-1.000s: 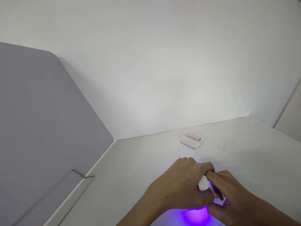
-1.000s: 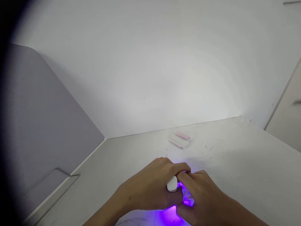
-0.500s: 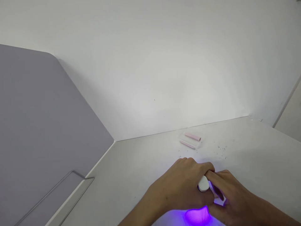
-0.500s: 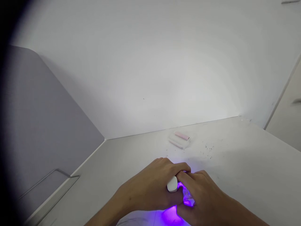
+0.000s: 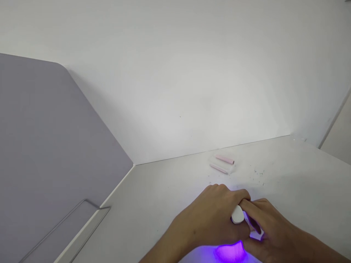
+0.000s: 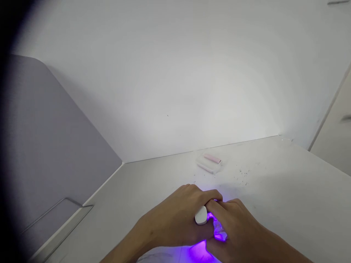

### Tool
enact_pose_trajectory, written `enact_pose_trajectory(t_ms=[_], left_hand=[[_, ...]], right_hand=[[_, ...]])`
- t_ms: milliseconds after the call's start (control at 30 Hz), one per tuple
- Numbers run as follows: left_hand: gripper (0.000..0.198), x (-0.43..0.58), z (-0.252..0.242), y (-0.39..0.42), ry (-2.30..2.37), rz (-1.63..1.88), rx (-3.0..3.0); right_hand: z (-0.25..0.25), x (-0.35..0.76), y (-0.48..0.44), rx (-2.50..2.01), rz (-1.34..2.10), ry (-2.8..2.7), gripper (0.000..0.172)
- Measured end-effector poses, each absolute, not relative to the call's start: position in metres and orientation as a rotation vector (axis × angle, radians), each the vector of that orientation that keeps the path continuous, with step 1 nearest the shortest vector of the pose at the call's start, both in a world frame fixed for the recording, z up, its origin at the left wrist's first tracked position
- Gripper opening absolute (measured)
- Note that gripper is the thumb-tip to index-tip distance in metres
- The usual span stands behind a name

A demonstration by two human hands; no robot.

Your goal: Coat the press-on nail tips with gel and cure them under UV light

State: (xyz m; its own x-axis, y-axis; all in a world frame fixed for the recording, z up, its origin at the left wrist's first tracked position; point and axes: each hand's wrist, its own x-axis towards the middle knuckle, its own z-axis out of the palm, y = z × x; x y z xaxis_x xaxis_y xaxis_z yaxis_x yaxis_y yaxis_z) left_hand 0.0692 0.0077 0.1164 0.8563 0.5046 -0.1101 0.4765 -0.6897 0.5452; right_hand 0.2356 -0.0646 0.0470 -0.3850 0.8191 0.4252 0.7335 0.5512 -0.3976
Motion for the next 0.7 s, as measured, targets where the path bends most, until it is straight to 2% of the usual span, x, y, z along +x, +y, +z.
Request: enact_pose_trajectory(t_ms=[700], left_hand=[[0.012, 0.070, 0.117, 0.008, 0.703, 0.091, 2.450]], right_hand=[[0.039, 0.234, -0.063, -1.167, 0.163, -2.169, 0.027]])
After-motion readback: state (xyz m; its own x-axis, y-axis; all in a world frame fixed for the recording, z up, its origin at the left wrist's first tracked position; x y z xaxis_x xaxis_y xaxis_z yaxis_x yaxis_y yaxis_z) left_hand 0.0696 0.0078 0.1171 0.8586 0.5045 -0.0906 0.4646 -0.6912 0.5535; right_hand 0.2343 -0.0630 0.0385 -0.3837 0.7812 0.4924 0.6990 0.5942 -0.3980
